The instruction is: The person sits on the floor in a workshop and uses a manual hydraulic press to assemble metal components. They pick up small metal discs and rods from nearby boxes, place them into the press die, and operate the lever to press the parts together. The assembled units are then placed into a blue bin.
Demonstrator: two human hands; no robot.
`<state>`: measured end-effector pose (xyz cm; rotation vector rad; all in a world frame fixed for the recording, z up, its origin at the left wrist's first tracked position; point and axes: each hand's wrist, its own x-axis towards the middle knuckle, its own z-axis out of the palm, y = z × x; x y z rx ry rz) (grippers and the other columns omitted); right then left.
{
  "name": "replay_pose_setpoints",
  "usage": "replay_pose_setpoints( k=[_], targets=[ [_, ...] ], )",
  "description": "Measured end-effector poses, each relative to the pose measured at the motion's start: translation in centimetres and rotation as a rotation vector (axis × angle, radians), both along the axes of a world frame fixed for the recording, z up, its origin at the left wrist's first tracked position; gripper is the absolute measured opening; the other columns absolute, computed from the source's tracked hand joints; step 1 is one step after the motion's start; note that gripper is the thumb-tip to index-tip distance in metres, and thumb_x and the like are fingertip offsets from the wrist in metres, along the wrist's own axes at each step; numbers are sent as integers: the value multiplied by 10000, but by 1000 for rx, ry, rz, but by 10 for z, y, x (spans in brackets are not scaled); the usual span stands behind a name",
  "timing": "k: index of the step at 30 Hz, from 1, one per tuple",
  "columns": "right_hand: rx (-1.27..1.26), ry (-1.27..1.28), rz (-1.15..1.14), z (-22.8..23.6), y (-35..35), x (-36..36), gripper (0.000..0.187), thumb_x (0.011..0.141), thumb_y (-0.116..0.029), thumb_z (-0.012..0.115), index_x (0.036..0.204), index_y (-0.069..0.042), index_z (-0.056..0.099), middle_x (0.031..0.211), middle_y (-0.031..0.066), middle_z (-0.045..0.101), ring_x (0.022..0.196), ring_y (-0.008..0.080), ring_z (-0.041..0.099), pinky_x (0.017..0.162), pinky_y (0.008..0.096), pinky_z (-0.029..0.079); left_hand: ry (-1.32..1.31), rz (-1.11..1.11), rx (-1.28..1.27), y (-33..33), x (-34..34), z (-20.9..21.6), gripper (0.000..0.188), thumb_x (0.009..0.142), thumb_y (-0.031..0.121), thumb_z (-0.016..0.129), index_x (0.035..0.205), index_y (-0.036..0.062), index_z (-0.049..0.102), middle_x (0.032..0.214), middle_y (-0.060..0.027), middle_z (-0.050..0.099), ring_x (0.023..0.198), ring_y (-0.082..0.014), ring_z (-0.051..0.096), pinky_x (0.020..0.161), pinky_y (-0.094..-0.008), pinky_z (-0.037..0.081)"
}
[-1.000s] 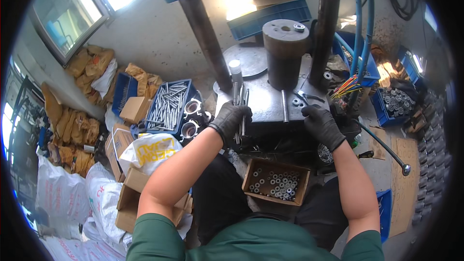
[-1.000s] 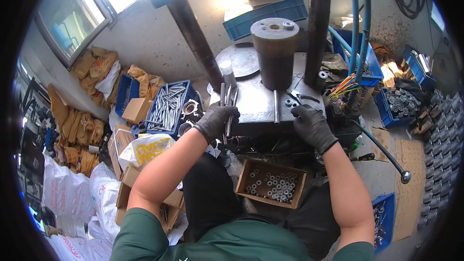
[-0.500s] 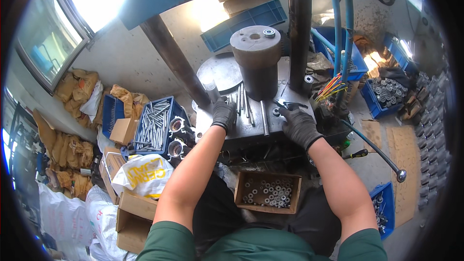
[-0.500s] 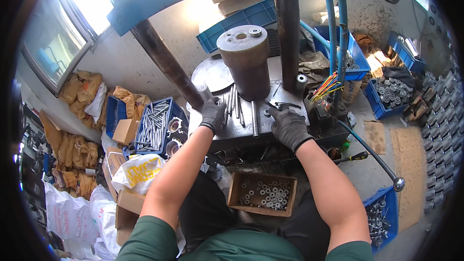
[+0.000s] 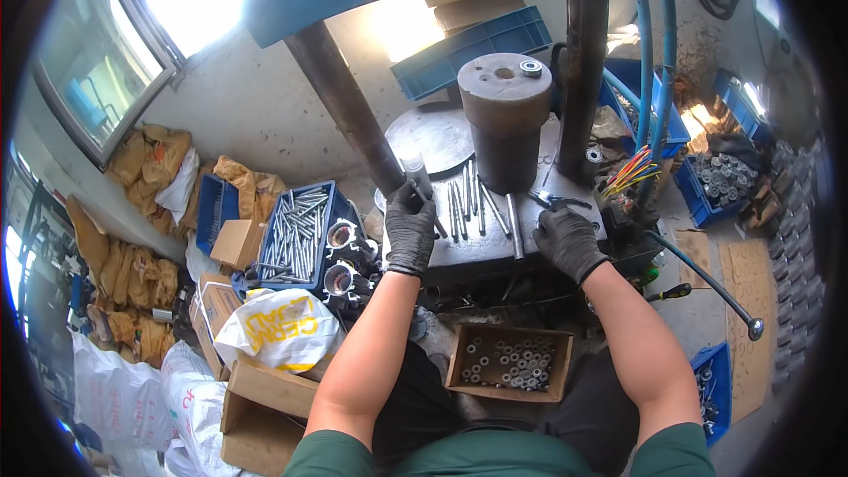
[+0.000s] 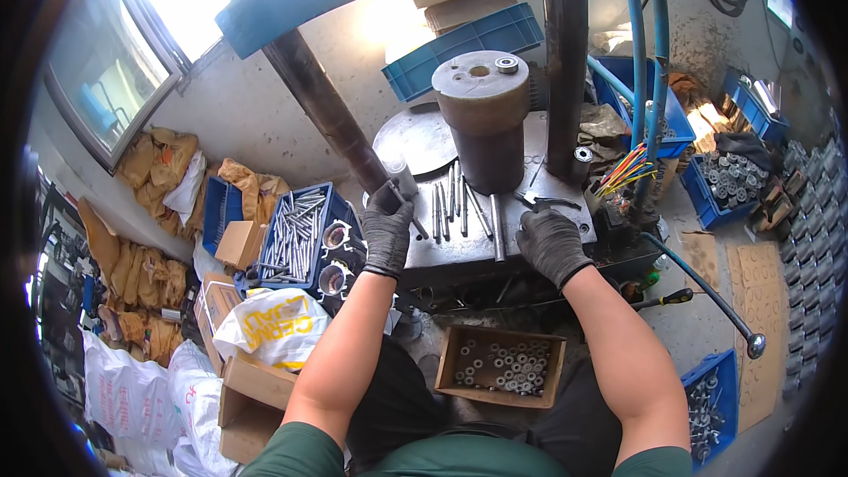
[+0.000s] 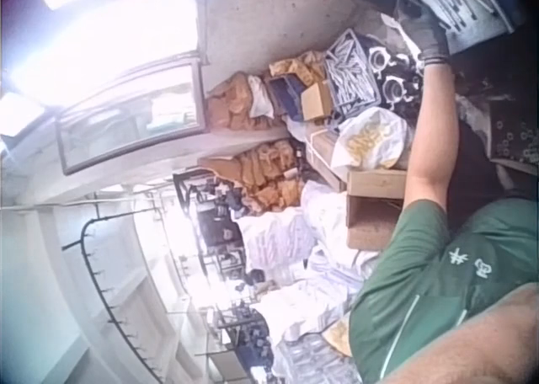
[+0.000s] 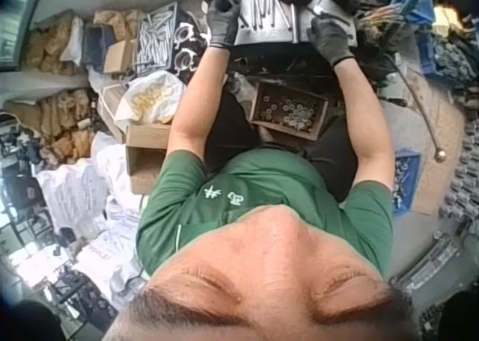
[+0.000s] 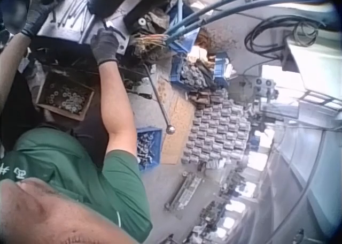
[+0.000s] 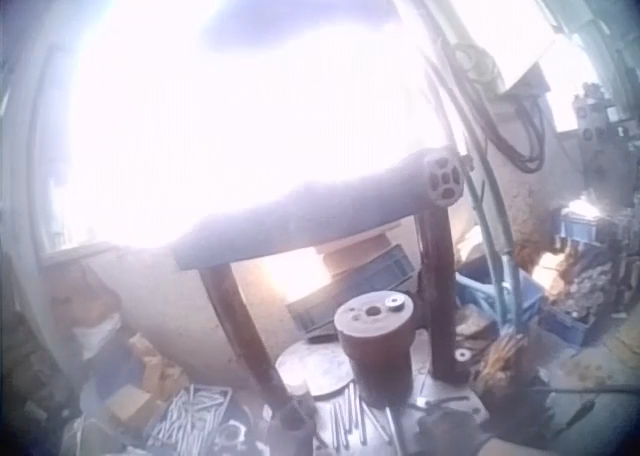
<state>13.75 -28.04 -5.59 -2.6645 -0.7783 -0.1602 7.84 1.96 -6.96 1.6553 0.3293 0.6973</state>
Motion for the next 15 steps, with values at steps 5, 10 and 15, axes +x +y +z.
replay_pose_setpoints(
  k=[5,10,15],
  targets=[
    [239,-50,3,0,-5,8,209,852,-197,753,974,-29,744,1032,215,721,932,390,731,858,485,589,77,-61,238,14,-3,-21,265,948,69,730,1196,-17,696,1135,-164,692,1004,-265,715,911,-375,572],
    [1361,833,-115,21,-11,4,352,949,-203,712,1254,-31,679,1041,91,734,881,262,748,822,417,624,260,-218,374,17,-19,-18,370,990,53,688,1348,12,606,1175,-175,727,1103,-317,696,1003,-411,534],
    [1588,1034,-54,27,-35,-7,332,995,-136,656,1318,-60,652,1114,102,750,1038,288,753,891,434,623,341,-534,-140,-48,-45,47,403,1080,172,651,1428,-5,554,1162,-107,697,1006,-177,666,889,-332,555]
  ],
)
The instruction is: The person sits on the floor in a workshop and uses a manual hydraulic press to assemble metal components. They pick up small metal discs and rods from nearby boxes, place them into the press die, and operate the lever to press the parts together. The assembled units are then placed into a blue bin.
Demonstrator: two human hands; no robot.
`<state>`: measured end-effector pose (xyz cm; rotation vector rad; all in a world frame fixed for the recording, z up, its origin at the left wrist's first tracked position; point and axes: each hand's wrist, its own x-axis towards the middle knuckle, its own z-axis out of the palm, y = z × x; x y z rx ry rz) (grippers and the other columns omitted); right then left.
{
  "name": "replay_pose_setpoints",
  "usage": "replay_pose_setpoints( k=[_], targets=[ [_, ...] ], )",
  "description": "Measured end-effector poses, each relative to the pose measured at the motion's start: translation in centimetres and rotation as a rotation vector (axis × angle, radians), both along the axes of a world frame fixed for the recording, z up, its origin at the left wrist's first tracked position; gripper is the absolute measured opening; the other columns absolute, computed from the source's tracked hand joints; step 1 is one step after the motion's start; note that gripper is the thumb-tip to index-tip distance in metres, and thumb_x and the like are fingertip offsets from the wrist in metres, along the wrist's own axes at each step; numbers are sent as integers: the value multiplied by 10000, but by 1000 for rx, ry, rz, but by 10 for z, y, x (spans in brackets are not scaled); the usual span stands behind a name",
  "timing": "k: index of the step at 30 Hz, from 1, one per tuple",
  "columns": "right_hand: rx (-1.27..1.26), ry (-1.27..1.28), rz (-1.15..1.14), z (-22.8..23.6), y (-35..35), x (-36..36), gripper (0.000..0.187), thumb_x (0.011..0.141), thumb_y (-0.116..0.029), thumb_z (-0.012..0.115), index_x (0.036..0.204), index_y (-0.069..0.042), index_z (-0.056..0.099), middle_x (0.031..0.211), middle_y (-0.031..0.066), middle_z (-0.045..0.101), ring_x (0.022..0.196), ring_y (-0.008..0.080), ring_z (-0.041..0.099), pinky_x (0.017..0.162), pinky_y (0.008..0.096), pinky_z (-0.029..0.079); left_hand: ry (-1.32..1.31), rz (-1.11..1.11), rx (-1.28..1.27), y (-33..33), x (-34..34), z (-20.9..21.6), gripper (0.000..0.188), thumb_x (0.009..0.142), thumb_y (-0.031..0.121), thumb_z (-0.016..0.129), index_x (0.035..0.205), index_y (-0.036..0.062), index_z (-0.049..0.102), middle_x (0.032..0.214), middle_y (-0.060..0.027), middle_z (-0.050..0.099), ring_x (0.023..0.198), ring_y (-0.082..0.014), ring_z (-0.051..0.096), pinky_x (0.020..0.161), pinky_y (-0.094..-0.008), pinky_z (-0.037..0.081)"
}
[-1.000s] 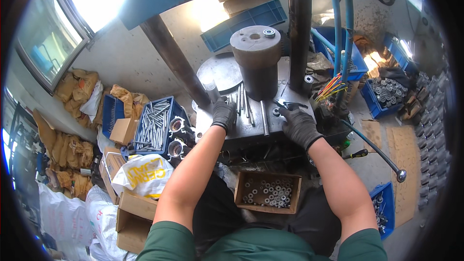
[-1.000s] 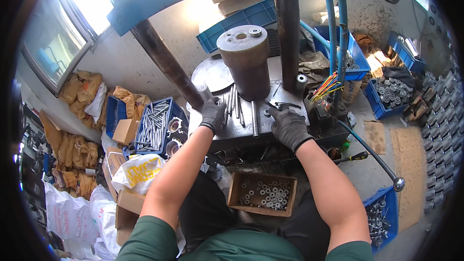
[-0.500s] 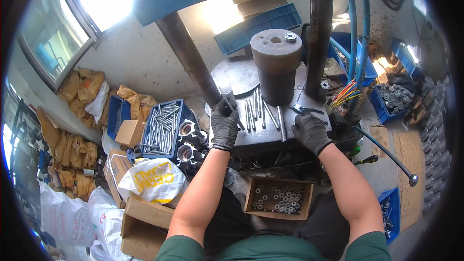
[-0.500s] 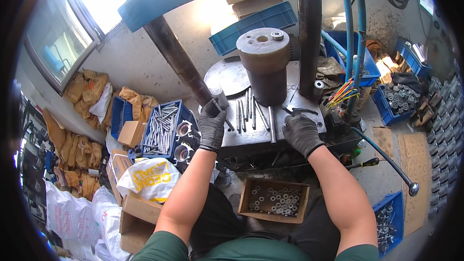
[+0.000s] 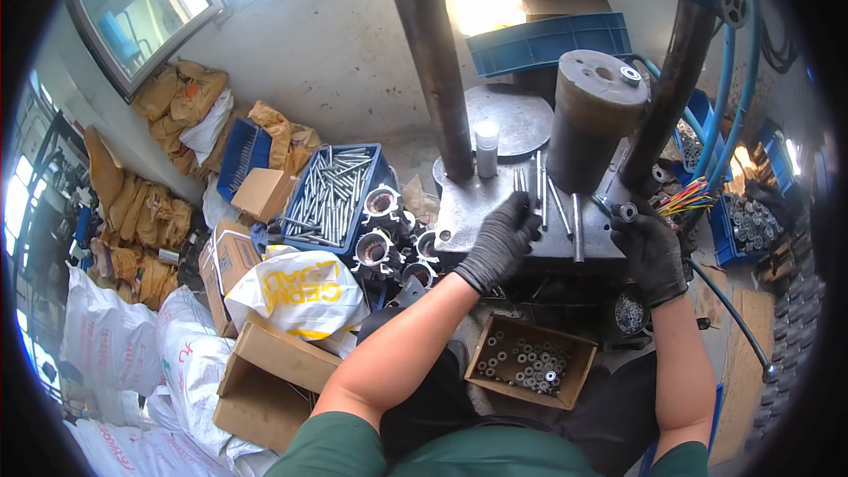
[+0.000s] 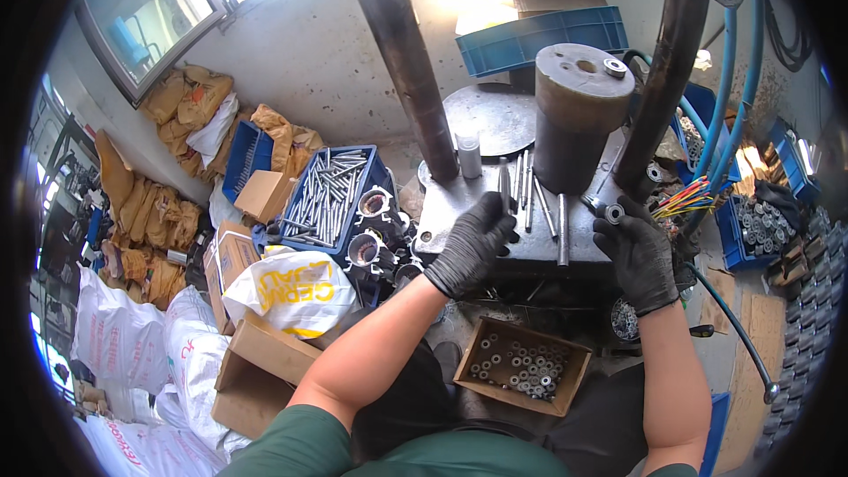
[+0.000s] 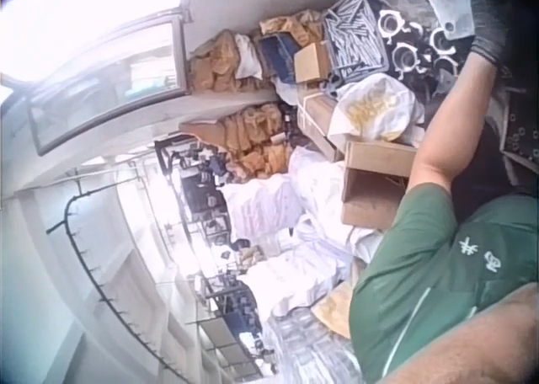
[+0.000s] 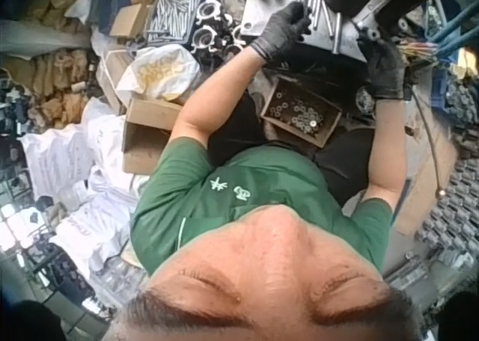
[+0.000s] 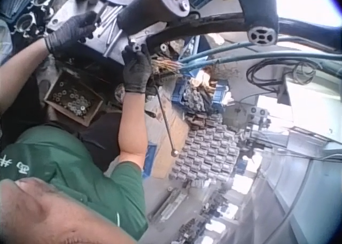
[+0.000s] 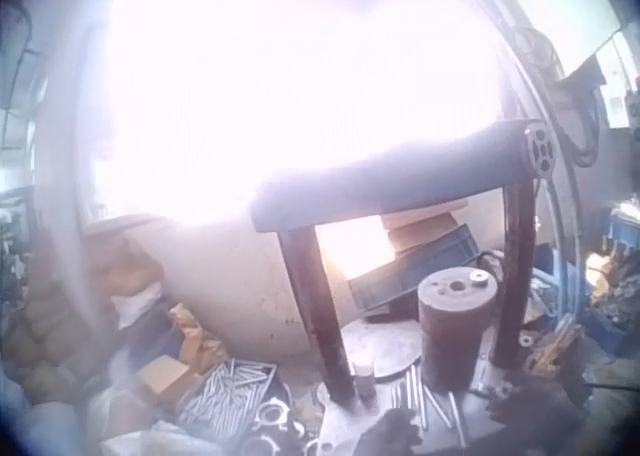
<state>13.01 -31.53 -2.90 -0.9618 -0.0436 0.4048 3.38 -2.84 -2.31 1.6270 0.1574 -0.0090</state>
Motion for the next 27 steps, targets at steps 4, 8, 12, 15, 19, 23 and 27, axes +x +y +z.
replay_pose_setpoints(
  k=[4,8,12,15,19,23,27],
  targets=[
    [-68,-79,43,15,34,-29,382,1019,-90,629,1395,-28,613,1197,127,737,1108,296,749,899,445,633,-41,-274,-59,-28,-30,-3,384,1072,186,657,1399,4,572,1096,-89,686,930,-127,631,816,-315,551],
    [-141,-93,38,16,47,-48,406,1015,-78,677,1408,-10,603,1220,118,729,1109,255,740,920,398,630,22,-404,-54,-49,-28,-17,435,1018,99,666,1428,-18,581,1252,-168,730,1178,-222,667,1045,-386,536],
    [-289,-332,24,11,45,-53,367,1018,-83,686,1376,-14,636,1219,87,728,1114,222,734,939,370,621,-67,-436,-47,-53,-23,-21,450,990,64,661,1424,-32,588,1251,-185,737,1211,-233,668,1079,-393,521],
    [-297,-242,13,21,47,-56,392,1044,-122,646,1418,-10,603,1206,80,703,1127,201,723,899,342,620,-103,-472,-11,-50,-26,-13,463,961,65,643,1411,-34,593,1249,-194,737,1209,-247,673,1084,-394,518],
    [-422,-416,45,21,42,-54,363,1047,-156,642,1379,-9,648,1231,93,711,1120,194,719,923,337,604,-117,-453,-61,-50,-31,-9,456,967,60,627,1413,-30,596,1258,-201,736,1231,-248,670,1097,-390,511],
    [-556,-636,-18,20,32,-47,368,1035,-223,671,1330,-4,694,1235,107,720,1103,178,708,932,322,583,-124,-445,-76,-53,-29,-16,471,968,46,618,1433,-28,587,1268,-202,735,1238,-245,670,1101,-388,510],
    [-564,-636,-45,25,38,-56,363,1023,-238,687,1298,-3,711,1185,105,735,1068,165,702,897,308,577,-122,-443,-25,-53,-28,-15,476,971,45,619,1439,-30,582,1279,-193,729,1234,-233,664,1097,-386,510]
  ],
)
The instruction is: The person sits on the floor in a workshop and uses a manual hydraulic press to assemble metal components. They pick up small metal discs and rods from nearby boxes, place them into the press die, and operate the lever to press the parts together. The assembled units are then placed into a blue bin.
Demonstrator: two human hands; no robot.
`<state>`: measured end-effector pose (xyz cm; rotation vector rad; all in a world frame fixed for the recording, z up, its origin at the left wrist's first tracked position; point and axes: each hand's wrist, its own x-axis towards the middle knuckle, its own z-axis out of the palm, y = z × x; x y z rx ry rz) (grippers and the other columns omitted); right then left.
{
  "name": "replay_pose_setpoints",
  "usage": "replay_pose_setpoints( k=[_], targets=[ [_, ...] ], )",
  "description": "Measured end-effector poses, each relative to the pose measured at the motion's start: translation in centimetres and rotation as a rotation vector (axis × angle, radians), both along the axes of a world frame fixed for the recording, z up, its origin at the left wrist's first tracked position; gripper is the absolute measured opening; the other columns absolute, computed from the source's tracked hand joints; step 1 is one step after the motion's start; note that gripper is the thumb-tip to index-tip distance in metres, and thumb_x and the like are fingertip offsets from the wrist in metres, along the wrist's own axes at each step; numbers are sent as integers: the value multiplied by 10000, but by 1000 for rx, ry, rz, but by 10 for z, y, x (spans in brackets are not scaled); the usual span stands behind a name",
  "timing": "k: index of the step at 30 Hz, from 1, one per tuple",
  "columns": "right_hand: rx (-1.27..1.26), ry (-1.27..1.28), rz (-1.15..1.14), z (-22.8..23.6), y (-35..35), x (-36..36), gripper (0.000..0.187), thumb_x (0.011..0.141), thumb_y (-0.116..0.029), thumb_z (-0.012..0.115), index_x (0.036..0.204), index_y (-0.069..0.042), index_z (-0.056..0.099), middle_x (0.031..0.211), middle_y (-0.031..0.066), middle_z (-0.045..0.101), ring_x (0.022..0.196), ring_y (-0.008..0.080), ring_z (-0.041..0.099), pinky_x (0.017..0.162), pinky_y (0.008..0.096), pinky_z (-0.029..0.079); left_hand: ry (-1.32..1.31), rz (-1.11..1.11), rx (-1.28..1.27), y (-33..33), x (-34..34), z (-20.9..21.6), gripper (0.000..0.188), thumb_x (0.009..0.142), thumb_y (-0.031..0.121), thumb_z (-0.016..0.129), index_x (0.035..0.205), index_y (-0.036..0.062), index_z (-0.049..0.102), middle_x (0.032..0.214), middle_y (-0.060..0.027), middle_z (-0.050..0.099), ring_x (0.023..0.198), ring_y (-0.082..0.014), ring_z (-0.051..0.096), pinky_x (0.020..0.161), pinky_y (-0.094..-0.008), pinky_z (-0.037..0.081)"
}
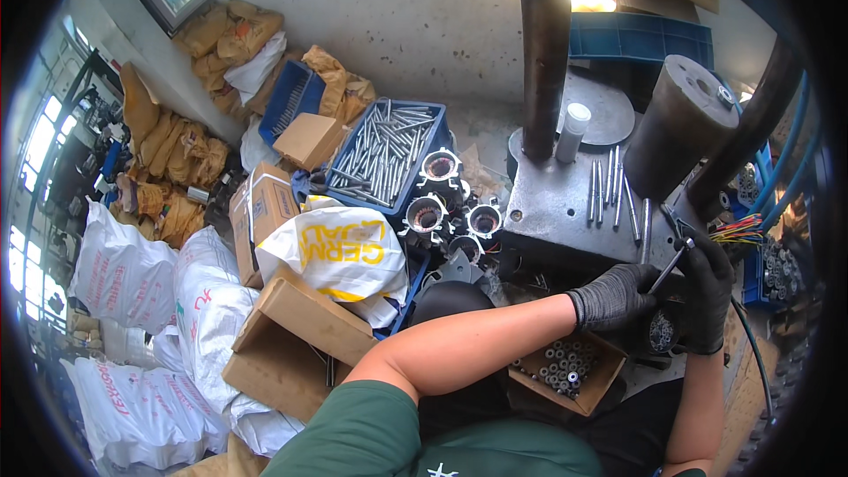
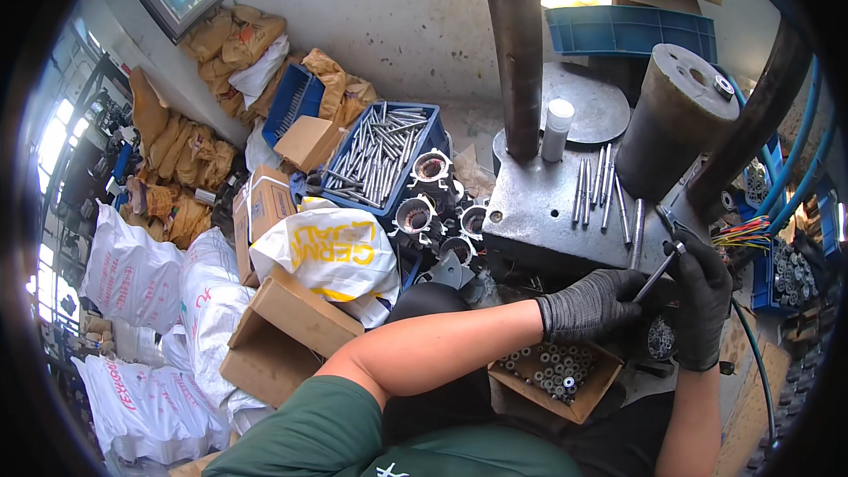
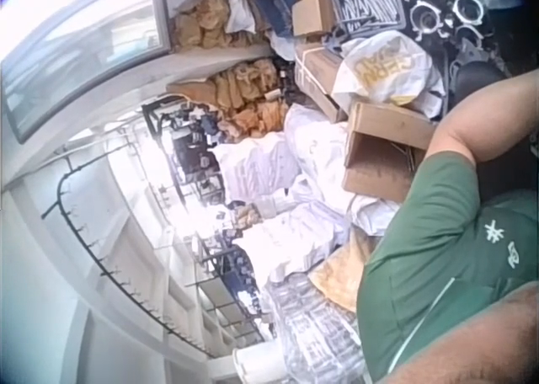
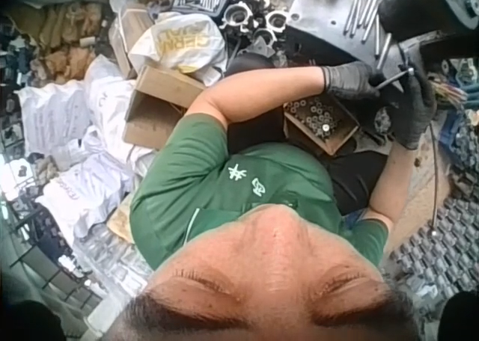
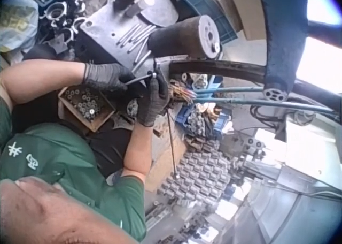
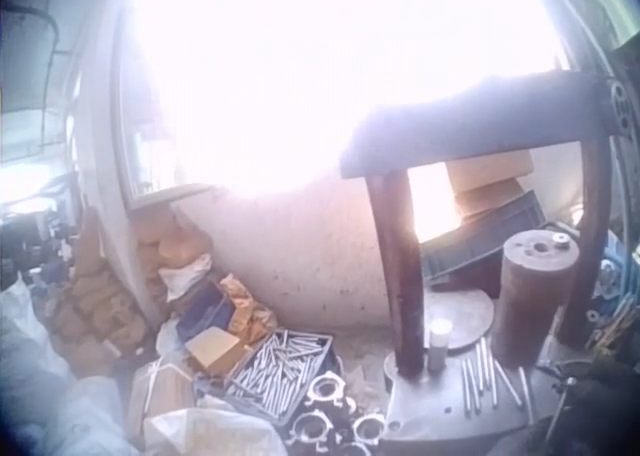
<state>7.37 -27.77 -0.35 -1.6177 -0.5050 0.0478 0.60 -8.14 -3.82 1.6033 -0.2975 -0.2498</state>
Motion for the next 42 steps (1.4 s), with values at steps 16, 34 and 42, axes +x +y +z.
replay_pose_setpoints(
  k=[16,34,42],
  targets=[
    [99,227,94,-7,-5,-11,535,1069,-348,630,1474,-1,587,1197,128,759,1003,207,724,898,343,571,-129,50,30,-7,1,4,495,1048,172,664,1513,46,549,1299,-146,735,1230,-167,641,1095,-370,495],
    [96,358,128,-1,1,-33,302,1107,-227,601,1328,-37,684,1118,27,716,984,90,656,893,283,550,-172,99,111,-7,3,19,388,1041,185,716,1371,-1,632,1214,-144,724,1116,-214,688,985,-381,564],
    [-490,-460,4,47,-125,-49,297,975,-123,773,1251,-36,706,1045,138,723,995,272,732,872,383,576,-316,43,328,-23,14,22,280,970,56,718,1236,-17,675,1120,-159,724,1031,-245,692,942,-370,549]
  ],
)
